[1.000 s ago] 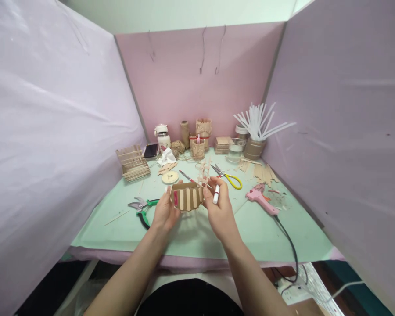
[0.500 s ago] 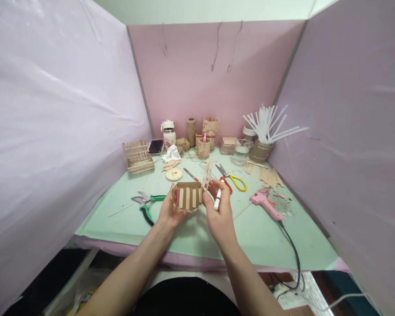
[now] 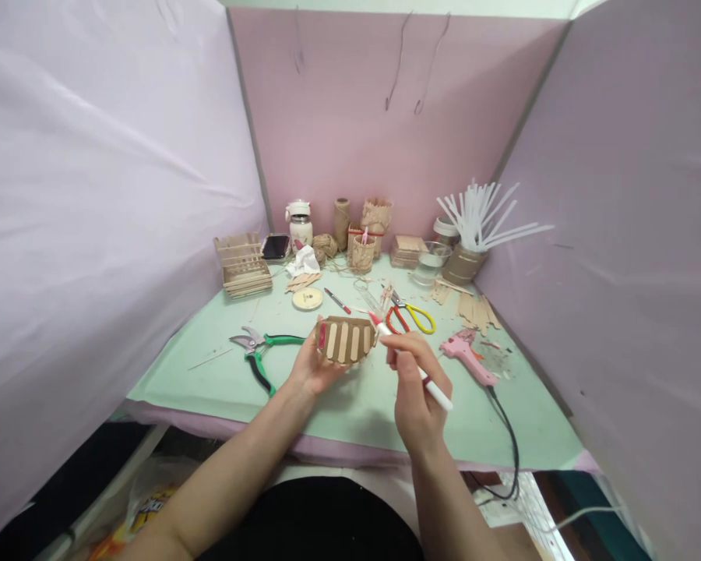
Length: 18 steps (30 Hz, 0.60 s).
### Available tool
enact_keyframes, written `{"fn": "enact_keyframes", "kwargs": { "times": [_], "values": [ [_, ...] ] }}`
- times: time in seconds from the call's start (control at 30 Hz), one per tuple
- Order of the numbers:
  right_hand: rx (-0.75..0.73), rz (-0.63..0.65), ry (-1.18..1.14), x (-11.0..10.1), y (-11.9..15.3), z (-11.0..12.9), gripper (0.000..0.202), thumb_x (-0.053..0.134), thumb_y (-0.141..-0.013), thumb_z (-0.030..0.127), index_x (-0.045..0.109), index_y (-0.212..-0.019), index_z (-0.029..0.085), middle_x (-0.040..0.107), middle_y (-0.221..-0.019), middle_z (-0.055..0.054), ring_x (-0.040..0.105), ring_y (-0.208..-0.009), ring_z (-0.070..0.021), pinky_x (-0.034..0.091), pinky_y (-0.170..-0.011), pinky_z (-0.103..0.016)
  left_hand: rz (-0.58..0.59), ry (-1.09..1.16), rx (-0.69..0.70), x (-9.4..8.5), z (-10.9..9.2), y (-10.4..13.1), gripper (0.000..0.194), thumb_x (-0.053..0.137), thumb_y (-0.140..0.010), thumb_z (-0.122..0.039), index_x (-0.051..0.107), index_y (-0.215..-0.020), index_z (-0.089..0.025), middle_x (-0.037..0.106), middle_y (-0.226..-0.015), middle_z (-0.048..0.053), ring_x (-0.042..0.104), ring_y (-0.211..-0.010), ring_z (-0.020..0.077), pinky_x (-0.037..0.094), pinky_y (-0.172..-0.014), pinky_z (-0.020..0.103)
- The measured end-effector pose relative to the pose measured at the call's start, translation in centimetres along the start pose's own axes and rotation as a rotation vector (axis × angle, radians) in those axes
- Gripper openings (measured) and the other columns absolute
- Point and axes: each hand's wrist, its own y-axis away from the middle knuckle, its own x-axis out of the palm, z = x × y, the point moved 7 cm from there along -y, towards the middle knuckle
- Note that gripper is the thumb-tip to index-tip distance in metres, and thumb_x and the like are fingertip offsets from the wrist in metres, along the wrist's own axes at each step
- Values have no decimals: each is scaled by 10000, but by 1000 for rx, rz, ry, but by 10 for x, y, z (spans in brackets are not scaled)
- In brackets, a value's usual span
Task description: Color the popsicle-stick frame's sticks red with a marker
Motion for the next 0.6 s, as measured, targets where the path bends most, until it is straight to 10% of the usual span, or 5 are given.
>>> {"fn": "enact_keyframes", "kwargs": {
  "times": [0.17,0.6],
  "values": [
    [214,119,22,7,11,-21,127,593,-887,302,700,-897,235,579,-683,13,530,-612,-141,409,-556,-278,-22,29,-41,-1,6,2,526,545,-948,-558,676,-1186,-107,779,-962,120,740,-884,266,560,-908,436],
    [21,-25,187,7,13,-20,117,625,-891,289,696,-819,230,656,-737,-1,580,-645,-150,457,-597,-290,-39,46,-55,3,6,7,549,432,-1008,-536,668,-1183,-73,784,-916,121,750,-833,241,586,-853,401]
  ]
}}
